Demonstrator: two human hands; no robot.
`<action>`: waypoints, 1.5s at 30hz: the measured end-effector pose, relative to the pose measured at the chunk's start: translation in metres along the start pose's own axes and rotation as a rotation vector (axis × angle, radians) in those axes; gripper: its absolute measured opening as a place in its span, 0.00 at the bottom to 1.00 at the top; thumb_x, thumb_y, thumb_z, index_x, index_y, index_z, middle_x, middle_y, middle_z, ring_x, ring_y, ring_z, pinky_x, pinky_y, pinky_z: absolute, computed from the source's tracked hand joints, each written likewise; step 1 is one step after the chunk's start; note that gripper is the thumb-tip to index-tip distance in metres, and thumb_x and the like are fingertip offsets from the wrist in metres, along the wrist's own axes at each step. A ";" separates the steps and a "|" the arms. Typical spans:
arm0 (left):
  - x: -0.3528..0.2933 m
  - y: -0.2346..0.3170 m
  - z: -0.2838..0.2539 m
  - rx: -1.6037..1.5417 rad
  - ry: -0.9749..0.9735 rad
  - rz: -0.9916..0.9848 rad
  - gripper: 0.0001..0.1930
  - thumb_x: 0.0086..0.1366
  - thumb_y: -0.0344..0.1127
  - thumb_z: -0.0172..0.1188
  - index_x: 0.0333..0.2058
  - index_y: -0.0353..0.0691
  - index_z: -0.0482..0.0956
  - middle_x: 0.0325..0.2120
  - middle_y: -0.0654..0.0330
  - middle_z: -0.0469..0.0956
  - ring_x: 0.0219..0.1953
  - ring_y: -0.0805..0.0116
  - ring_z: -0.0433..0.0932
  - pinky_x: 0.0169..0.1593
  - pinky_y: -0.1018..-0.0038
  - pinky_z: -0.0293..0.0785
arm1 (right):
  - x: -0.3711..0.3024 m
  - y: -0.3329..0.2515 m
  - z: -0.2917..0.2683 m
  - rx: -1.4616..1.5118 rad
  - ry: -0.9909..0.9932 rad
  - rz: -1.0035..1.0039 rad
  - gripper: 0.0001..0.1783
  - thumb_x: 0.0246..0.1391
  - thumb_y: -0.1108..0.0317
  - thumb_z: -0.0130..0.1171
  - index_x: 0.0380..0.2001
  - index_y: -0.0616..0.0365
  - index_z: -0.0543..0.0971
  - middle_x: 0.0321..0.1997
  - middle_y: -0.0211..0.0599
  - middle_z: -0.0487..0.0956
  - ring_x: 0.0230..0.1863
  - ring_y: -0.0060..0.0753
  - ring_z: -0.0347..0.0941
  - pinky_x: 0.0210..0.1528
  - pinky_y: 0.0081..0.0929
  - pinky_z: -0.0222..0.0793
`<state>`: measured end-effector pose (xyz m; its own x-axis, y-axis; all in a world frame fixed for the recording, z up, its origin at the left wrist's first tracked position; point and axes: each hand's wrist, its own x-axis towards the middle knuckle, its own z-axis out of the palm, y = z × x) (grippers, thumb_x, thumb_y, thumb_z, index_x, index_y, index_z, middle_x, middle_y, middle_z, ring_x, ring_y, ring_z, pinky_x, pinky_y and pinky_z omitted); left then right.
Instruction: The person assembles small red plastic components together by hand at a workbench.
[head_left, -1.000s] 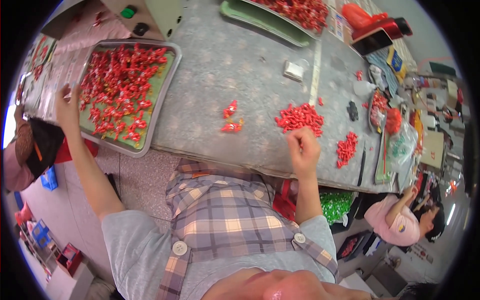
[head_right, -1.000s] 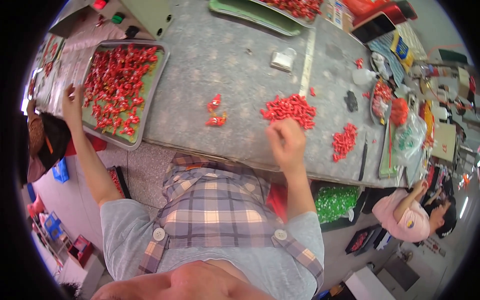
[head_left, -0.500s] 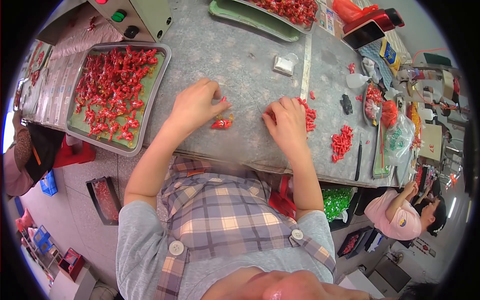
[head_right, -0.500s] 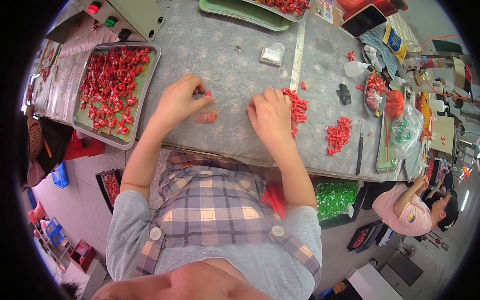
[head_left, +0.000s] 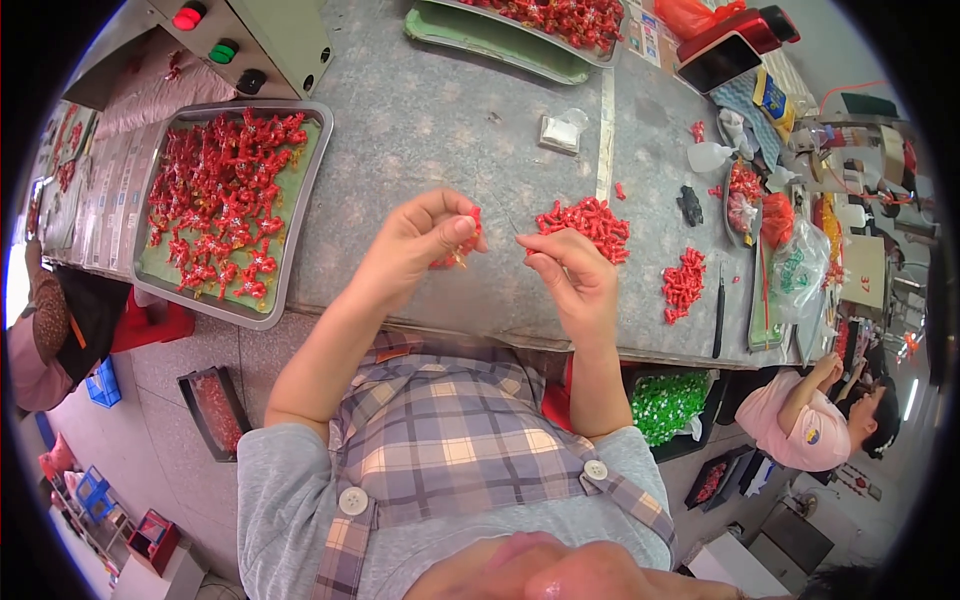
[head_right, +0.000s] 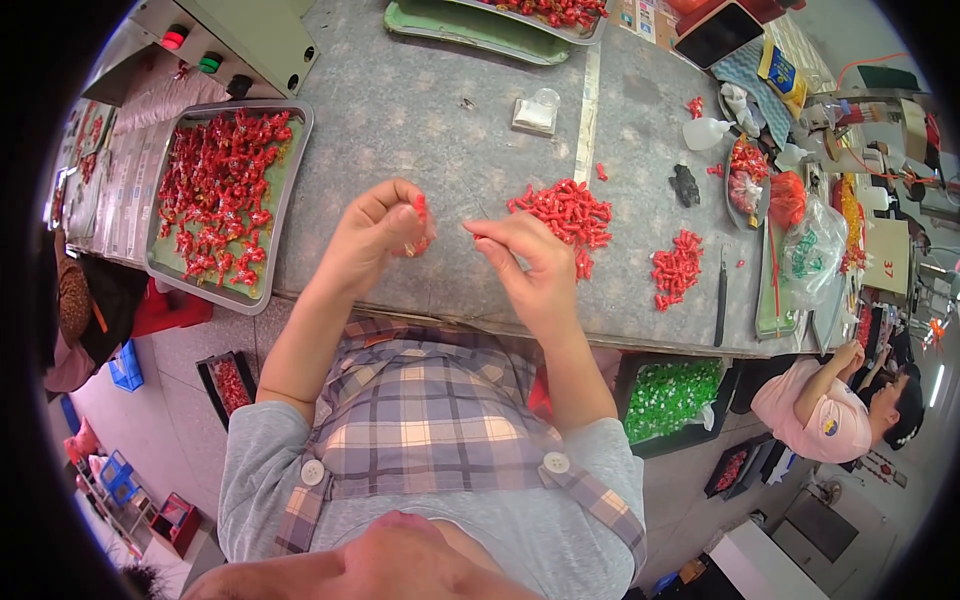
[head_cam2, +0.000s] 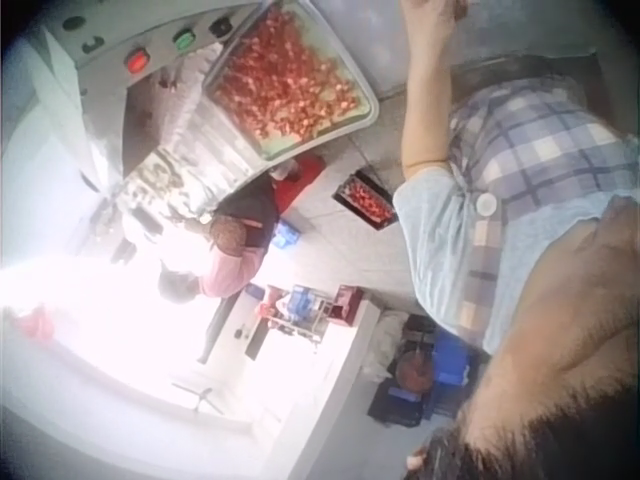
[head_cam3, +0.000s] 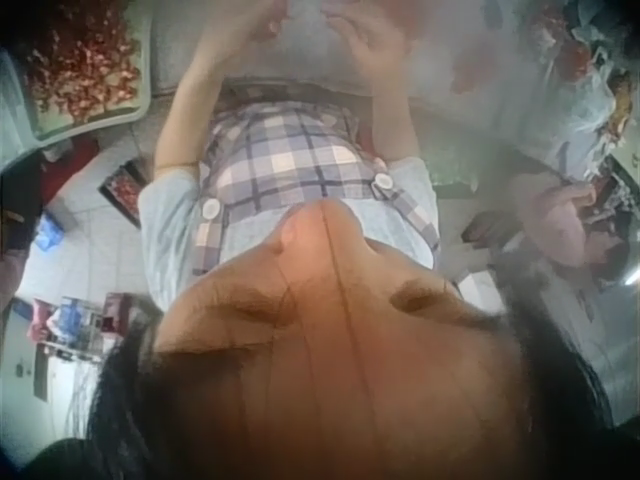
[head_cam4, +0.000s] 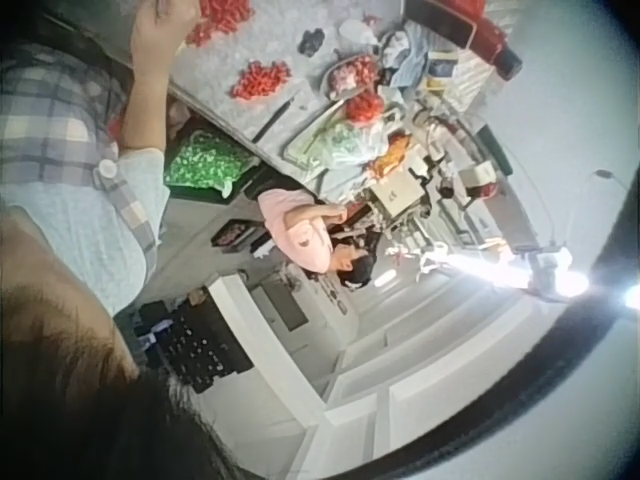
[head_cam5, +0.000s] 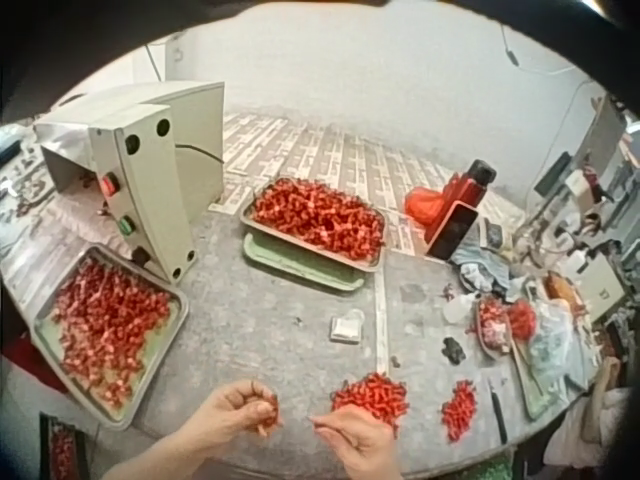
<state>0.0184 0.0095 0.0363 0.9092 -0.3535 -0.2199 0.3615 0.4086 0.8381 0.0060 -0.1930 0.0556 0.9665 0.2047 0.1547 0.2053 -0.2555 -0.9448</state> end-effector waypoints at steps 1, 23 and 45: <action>-0.001 -0.003 0.003 -0.102 -0.053 -0.023 0.10 0.60 0.39 0.57 0.37 0.40 0.73 0.28 0.65 0.77 0.29 0.82 0.71 0.35 0.85 0.66 | -0.001 -0.005 0.001 -0.022 -0.008 -0.024 0.09 0.46 0.77 0.58 0.35 0.60 0.79 0.28 0.34 0.77 0.30 0.27 0.73 0.32 0.21 0.66; 0.000 -0.018 0.034 -0.054 -0.171 -0.261 0.05 0.60 0.35 0.57 0.32 0.41 0.75 0.27 0.70 0.73 0.29 0.84 0.69 0.32 0.83 0.67 | -0.003 -0.017 -0.027 -0.335 -0.179 -0.146 0.13 0.38 0.75 0.66 0.31 0.61 0.75 0.30 0.35 0.76 0.30 0.26 0.72 0.32 0.23 0.65; 0.006 -0.038 0.032 -0.223 -0.152 -0.269 0.09 0.63 0.35 0.53 0.41 0.42 0.74 0.33 0.66 0.76 0.32 0.81 0.71 0.36 0.82 0.68 | 0.156 0.028 -0.069 -0.964 -0.161 -0.216 0.07 0.48 0.68 0.55 0.28 0.60 0.74 0.29 0.42 0.75 0.34 0.44 0.71 0.36 0.36 0.65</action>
<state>0.0041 -0.0348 0.0189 0.7409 -0.5867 -0.3269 0.6344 0.4515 0.6275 0.1734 -0.2339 0.0731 0.8759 0.4448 0.1868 0.4803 -0.8402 -0.2518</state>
